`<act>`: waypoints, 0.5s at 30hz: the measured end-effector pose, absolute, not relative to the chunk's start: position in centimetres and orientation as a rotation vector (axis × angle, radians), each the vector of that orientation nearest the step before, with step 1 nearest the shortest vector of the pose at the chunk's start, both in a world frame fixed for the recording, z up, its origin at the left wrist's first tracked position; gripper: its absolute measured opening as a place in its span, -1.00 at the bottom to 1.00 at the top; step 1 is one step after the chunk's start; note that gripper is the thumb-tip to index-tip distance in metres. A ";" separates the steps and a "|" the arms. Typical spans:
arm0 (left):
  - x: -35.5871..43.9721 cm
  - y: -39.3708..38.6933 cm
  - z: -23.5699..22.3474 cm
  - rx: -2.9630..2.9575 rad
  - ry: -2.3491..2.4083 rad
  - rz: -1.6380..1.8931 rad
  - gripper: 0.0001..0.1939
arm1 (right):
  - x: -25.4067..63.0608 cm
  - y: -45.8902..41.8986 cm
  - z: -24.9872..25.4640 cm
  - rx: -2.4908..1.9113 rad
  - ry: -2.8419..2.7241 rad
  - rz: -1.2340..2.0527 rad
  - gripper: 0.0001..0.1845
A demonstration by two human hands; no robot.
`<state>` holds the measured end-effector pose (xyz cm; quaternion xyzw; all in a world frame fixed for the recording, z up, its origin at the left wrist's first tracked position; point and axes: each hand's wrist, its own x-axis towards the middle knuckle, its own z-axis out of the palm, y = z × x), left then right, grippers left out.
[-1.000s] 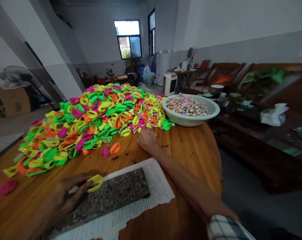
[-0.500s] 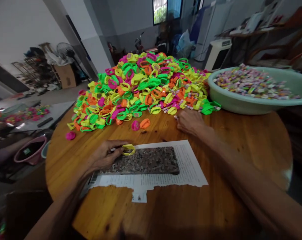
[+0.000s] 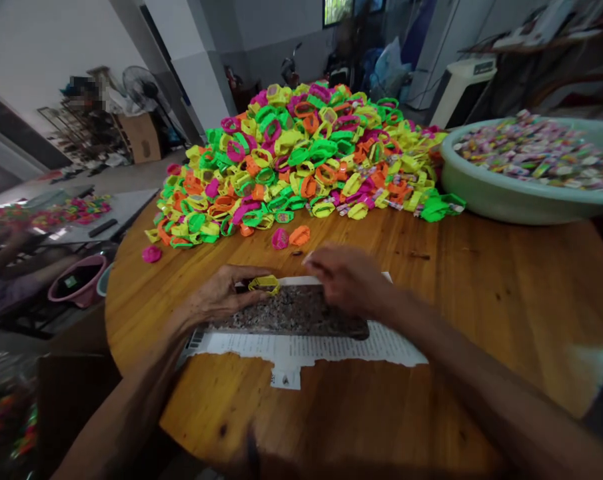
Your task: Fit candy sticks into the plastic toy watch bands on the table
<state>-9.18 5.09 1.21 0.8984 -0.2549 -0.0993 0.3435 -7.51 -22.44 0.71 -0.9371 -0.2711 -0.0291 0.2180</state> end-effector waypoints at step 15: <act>-9.1 5.6 -0.6 2.313 -0.712 -0.116 -0.61 | -12.0 -18.1 -1.2 -2.465 -0.942 -0.161 -0.65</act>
